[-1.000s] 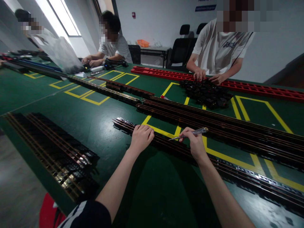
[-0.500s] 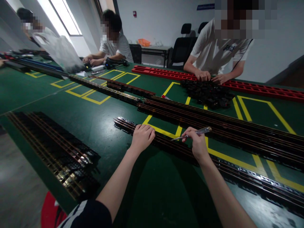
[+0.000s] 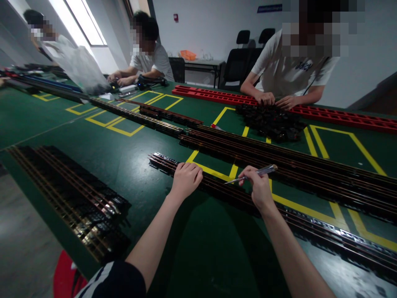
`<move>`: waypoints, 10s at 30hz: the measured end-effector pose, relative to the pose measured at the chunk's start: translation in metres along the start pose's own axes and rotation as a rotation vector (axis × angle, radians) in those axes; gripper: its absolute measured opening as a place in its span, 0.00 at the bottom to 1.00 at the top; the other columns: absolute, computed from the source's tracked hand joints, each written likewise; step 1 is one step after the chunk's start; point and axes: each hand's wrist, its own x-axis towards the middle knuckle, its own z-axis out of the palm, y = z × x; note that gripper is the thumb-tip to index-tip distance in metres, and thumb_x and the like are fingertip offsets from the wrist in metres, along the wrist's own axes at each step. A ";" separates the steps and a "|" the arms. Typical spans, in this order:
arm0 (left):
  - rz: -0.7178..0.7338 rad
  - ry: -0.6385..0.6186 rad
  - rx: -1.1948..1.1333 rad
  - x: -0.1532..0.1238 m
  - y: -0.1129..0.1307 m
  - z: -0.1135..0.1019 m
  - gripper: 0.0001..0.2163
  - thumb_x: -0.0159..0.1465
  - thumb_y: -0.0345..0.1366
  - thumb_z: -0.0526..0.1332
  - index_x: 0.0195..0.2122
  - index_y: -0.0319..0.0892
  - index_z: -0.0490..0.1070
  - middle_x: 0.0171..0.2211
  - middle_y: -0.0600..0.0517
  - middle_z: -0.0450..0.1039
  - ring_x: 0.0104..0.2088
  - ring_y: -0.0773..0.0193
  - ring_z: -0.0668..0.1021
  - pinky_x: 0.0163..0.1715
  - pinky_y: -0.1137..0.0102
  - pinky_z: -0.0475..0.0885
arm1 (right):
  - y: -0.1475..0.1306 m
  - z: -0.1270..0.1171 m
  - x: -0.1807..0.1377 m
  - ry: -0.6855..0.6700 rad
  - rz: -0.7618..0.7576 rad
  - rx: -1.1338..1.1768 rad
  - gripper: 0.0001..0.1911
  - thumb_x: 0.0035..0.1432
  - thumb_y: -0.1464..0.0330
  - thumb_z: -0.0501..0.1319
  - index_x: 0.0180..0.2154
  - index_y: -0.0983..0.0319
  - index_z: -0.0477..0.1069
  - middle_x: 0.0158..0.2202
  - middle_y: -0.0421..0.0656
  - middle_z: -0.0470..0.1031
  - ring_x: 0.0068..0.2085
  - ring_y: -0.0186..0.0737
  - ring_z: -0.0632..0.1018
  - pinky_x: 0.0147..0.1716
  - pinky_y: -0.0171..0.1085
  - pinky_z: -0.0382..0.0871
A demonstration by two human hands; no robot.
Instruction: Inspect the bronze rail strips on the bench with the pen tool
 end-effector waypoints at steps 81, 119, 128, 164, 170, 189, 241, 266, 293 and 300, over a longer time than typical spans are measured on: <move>0.026 0.062 0.016 0.000 0.003 0.003 0.12 0.65 0.31 0.51 0.29 0.43 0.73 0.33 0.53 0.79 0.36 0.61 0.77 0.43 0.61 0.63 | 0.000 -0.003 0.002 -0.027 0.019 0.011 0.09 0.46 0.68 0.58 0.17 0.61 0.71 0.17 0.38 0.69 0.20 0.34 0.70 0.26 0.36 0.67; 0.015 0.040 -0.007 0.000 0.003 0.000 0.13 0.66 0.31 0.51 0.30 0.44 0.74 0.33 0.52 0.79 0.37 0.61 0.77 0.43 0.61 0.64 | -0.002 -0.005 0.002 0.048 -0.006 -0.031 0.11 0.45 0.68 0.56 0.14 0.60 0.68 0.13 0.38 0.66 0.18 0.34 0.67 0.22 0.35 0.62; 0.012 0.030 0.002 0.000 0.003 0.001 0.13 0.66 0.31 0.50 0.31 0.44 0.74 0.34 0.52 0.79 0.37 0.60 0.77 0.43 0.61 0.64 | -0.003 -0.003 0.001 0.035 -0.012 -0.018 0.10 0.44 0.68 0.57 0.15 0.60 0.69 0.14 0.39 0.67 0.19 0.34 0.68 0.22 0.35 0.63; 0.125 0.064 -0.062 0.002 0.038 0.008 0.10 0.66 0.33 0.53 0.33 0.41 0.73 0.33 0.53 0.78 0.36 0.62 0.76 0.43 0.63 0.64 | -0.004 -0.001 -0.001 0.027 -0.040 -0.037 0.10 0.45 0.68 0.57 0.15 0.61 0.69 0.15 0.38 0.67 0.18 0.32 0.68 0.21 0.33 0.63; 0.125 0.069 -0.056 0.002 0.036 0.009 0.10 0.65 0.33 0.53 0.33 0.42 0.74 0.33 0.53 0.78 0.35 0.62 0.77 0.42 0.63 0.65 | -0.011 -0.003 0.001 -0.026 -0.044 -0.119 0.10 0.46 0.67 0.58 0.17 0.61 0.70 0.14 0.38 0.68 0.19 0.34 0.70 0.22 0.34 0.65; 0.001 0.093 -0.021 0.001 0.006 0.006 0.13 0.66 0.30 0.52 0.29 0.44 0.74 0.32 0.55 0.80 0.36 0.63 0.78 0.49 0.60 0.62 | -0.015 -0.005 0.002 -0.121 0.008 -0.133 0.10 0.47 0.63 0.60 0.20 0.61 0.73 0.18 0.41 0.74 0.23 0.38 0.76 0.29 0.38 0.71; 0.027 0.052 -0.042 0.001 0.004 0.002 0.13 0.66 0.31 0.51 0.31 0.44 0.74 0.34 0.54 0.80 0.37 0.62 0.77 0.44 0.61 0.63 | -0.006 -0.010 0.004 0.029 0.003 -0.008 0.09 0.42 0.68 0.57 0.14 0.60 0.69 0.14 0.39 0.68 0.18 0.34 0.69 0.21 0.35 0.64; 0.130 0.008 -0.088 0.001 0.043 0.008 0.10 0.66 0.33 0.52 0.37 0.42 0.74 0.36 0.51 0.78 0.38 0.61 0.77 0.42 0.63 0.66 | -0.003 -0.011 0.005 0.013 -0.003 0.003 0.10 0.43 0.69 0.57 0.14 0.60 0.70 0.14 0.39 0.68 0.18 0.33 0.68 0.23 0.35 0.63; 0.075 0.021 -0.021 0.004 0.027 0.010 0.09 0.64 0.32 0.54 0.32 0.42 0.73 0.33 0.53 0.78 0.36 0.61 0.77 0.40 0.63 0.65 | -0.011 0.001 0.001 -0.045 -0.027 -0.074 0.09 0.45 0.67 0.58 0.17 0.61 0.72 0.15 0.39 0.70 0.20 0.36 0.72 0.26 0.36 0.69; 0.046 0.057 -0.006 0.005 0.011 0.007 0.10 0.64 0.30 0.53 0.32 0.43 0.73 0.32 0.53 0.79 0.36 0.62 0.78 0.40 0.64 0.65 | -0.015 0.002 0.001 -0.080 -0.021 -0.073 0.10 0.47 0.66 0.59 0.18 0.61 0.72 0.16 0.40 0.71 0.20 0.36 0.73 0.25 0.37 0.70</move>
